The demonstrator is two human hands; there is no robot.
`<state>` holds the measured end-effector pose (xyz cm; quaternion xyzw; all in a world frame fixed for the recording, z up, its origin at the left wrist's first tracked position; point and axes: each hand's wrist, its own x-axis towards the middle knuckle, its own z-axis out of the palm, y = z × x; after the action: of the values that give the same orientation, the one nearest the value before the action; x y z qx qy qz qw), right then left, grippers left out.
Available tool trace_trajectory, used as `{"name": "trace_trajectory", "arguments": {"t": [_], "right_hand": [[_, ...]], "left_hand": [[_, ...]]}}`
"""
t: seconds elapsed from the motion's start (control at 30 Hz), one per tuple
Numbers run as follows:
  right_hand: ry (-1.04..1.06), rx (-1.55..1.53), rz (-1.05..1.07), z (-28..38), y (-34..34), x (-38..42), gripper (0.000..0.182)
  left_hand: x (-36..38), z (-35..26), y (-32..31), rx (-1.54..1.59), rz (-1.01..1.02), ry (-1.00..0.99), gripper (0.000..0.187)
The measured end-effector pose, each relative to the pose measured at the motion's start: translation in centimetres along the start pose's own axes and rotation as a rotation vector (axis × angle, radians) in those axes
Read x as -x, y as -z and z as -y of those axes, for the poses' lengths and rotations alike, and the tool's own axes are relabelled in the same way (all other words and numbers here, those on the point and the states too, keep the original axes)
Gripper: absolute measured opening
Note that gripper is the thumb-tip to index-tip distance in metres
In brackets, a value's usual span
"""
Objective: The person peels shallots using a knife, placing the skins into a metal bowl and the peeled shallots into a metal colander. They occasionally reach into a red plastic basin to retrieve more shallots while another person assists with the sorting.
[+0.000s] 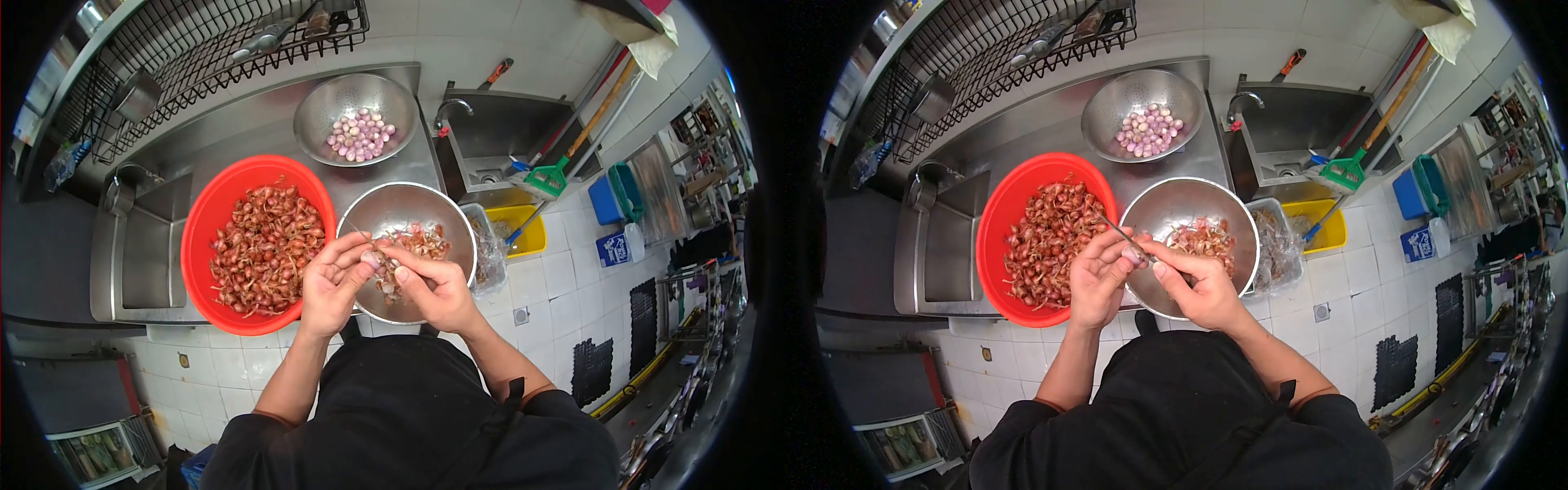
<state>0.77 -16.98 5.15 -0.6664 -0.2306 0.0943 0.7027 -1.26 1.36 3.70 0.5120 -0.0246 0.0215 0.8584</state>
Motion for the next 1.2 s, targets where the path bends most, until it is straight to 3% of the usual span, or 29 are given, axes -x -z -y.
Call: {"name": "trace_trajectory", "arguments": {"t": [0.13,0.2,0.33,0.47,0.57,0.67,0.7,0.83,1.07,1.2], "right_hand": [[-0.184,-0.112,-0.014,1.1,0.3,0.1,0.036],[-0.168,-0.101,0.009,1.3,0.4,0.2,0.038],[-0.232,-0.207,0.086,0.8,-0.2,0.6,0.046],[-0.193,-0.195,0.042,0.4,-0.9,0.3,0.043],[-0.031,-0.081,0.046,-0.2,-0.7,0.0,0.039],[-0.035,-0.083,0.035,0.2,-0.7,-0.1,0.037],[-0.128,-0.144,0.038,0.3,-0.5,0.0,0.036],[-0.252,-0.335,0.041,-0.1,-0.3,0.2,0.035],[-0.294,-0.31,-0.012,-0.3,-0.6,0.5,0.035],[-0.266,-0.269,-0.052,-0.8,-1.0,0.9,0.033]], "left_hand": [[-0.2,0.0,0.7,0.184,0.066,0.089,0.034],[-0.2,0.0,0.4,0.205,0.053,0.102,0.032],[-0.2,0.6,-0.1,0.16,0.017,-0.026,0.03],[-0.2,0.9,0.4,0.081,0.033,-0.08,0.032],[-0.2,0.8,0.4,0.073,-0.017,-0.067,0.032],[-0.2,0.7,0.5,0.058,0.007,-0.104,0.031],[-0.3,0.7,0.6,0.058,0.007,-0.103,0.031],[-0.3,0.8,1.3,0.123,0.021,-0.013,0.027],[-0.4,1.0,2.0,0.383,0.098,0.17,0.027],[-0.1,1.8,1.5,0.244,0.033,0.058,0.028]]}}
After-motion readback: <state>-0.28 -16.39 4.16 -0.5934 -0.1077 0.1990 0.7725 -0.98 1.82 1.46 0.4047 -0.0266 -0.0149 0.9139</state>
